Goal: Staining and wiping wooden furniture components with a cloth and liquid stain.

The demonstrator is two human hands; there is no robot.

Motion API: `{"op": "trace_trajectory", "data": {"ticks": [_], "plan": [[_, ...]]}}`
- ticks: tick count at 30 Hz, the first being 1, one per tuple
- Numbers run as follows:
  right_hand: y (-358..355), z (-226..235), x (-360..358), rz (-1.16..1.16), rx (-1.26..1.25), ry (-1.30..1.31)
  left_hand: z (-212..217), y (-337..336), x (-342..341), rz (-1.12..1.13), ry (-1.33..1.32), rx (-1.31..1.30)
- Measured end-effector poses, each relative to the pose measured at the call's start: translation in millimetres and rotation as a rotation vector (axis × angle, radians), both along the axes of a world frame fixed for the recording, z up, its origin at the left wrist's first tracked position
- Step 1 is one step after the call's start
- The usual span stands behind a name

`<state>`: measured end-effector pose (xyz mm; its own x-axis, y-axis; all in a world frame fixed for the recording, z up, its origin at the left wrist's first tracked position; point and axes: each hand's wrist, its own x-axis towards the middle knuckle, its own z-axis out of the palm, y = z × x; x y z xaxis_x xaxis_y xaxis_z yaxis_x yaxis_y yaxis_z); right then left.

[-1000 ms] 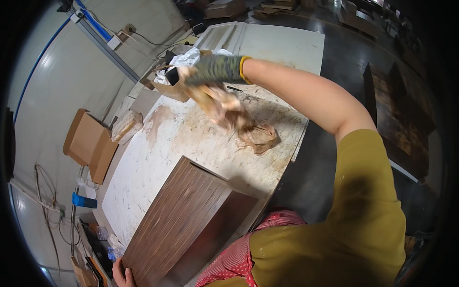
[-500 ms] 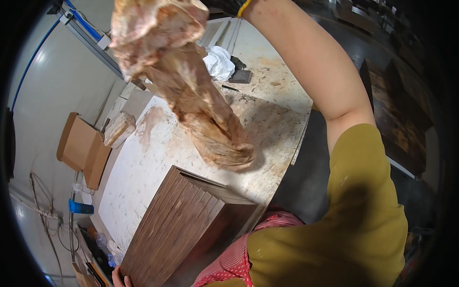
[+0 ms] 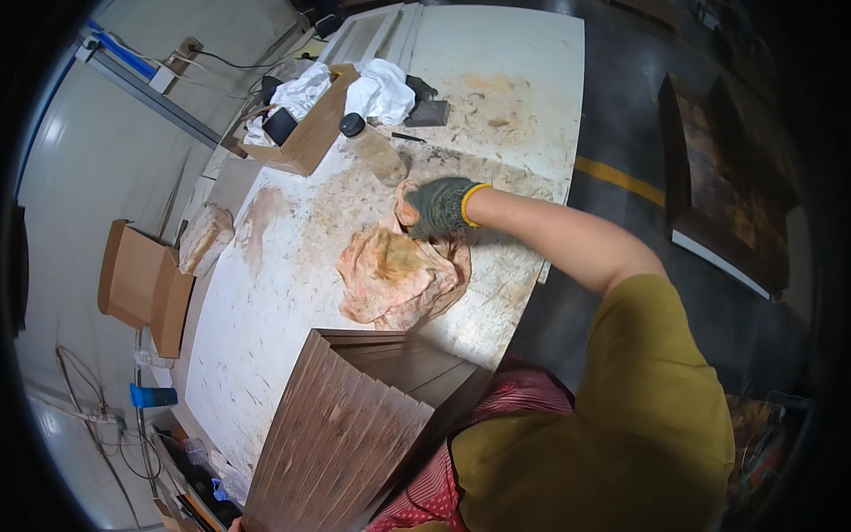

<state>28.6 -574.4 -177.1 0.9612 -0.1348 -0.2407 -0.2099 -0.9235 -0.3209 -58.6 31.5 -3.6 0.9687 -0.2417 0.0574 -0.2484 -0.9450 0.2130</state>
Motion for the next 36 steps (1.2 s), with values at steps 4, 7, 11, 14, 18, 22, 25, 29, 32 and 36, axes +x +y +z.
{"op": "trace_trajectory", "data": {"ticks": [4, 7, 11, 14, 18, 22, 25, 29, 32, 36], "plan": [[32.8, 11.1, -17.1, -0.206, 0.153, -0.763, -0.3, -0.1, -7.0, -0.001, -0.019, 0.028], [71.2, -48.9, -30.0, 0.252, -0.167, -0.737, -4.3, 4.3, -5.5, 0.006, -0.045, 0.026], [59.2, -90.4, -33.2, 0.322, -0.037, -0.656, -2.0, -5.1, -6.7, 0.074, -0.026, 0.020], [45.4, -35.0, -24.6, -0.014, 0.217, -0.634, -0.6, -11.5, -11.5, 0.149, -0.050, -0.014], [-10.8, -30.0, 13.5, -0.390, 0.372, -0.847, -2.2, -12.6, -13.9, 0.187, -0.067, -0.027], [-50.3, -62.8, 73.8, -0.519, 0.435, -0.630, -6.5, 1.3, -13.2, 0.197, -0.069, -0.013], [-60.9, -89.1, 110.6, -0.452, 0.556, -0.671, -7.0, 2.5, -9.3, 0.192, -0.090, -0.015], [-63.5, -101.2, 134.7, -0.383, 0.537, -0.616, -2.0, -13.5, -2.3, 0.196, -0.087, -0.011], [-67.1, -94.8, 131.6, -0.408, 0.362, -0.510, -2.0, -13.1, -1.5, 0.156, -0.115, 0.019], [-63.2, -33.8, 75.0, -0.130, 0.272, -0.474, -3.3, -6.5, -6.6, 0.153, -0.131, 0.018]]}}
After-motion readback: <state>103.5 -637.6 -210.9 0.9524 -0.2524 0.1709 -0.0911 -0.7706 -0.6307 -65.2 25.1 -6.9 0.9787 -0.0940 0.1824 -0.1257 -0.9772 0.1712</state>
